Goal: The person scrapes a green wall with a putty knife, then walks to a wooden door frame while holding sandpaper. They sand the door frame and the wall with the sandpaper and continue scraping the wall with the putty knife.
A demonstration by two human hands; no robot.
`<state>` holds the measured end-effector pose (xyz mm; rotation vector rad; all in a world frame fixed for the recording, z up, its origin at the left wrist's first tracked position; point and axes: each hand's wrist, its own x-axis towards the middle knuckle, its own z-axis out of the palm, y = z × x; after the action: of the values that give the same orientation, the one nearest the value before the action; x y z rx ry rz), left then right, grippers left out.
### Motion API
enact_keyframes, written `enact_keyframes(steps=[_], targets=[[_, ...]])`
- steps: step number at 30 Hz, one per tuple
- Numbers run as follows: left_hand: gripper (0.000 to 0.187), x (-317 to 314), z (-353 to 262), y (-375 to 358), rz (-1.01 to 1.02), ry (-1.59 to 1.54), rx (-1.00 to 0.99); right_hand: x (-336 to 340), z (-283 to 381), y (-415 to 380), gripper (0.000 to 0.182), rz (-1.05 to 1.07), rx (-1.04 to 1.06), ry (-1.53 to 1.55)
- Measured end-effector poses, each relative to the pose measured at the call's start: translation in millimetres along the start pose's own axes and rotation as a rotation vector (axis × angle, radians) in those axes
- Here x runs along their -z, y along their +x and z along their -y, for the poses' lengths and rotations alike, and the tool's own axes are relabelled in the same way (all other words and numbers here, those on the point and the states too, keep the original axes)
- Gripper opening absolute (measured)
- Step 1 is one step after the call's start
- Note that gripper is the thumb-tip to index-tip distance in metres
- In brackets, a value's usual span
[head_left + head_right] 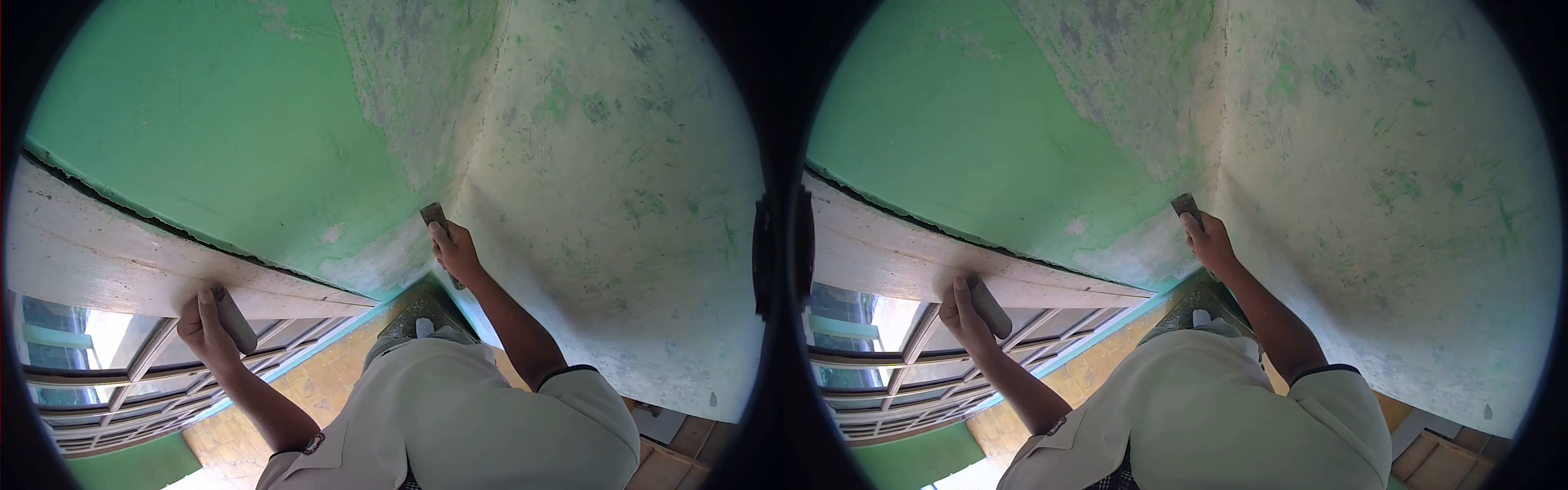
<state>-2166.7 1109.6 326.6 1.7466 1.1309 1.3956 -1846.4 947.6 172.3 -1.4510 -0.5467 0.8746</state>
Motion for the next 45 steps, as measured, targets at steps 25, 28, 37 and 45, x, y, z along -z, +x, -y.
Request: enact_keyframes(steps=[25,28,37,45], targets=[[0.033,-2.6,0.9,-2.0,-0.031,0.025,-0.049,6.2,-2.1,-2.4,0.038,-0.03,-0.02,-0.03],[0.03,0.2,1.0,1.2,-0.005,0.019,-0.007,18.4,-47.1,-12.1,0.038,-0.071,0.028,-0.236],[0.035,-11.7,-6.5,-2.8,-0.077,0.029,-0.071,1.3,-9.5,4.8,0.04,-0.07,0.005,-0.093],[0.035,-0.5,-1.2,0.2,0.0,0.025,-0.056,10.4,-61.4,-8.0,0.037,-0.041,0.005,-0.263]])
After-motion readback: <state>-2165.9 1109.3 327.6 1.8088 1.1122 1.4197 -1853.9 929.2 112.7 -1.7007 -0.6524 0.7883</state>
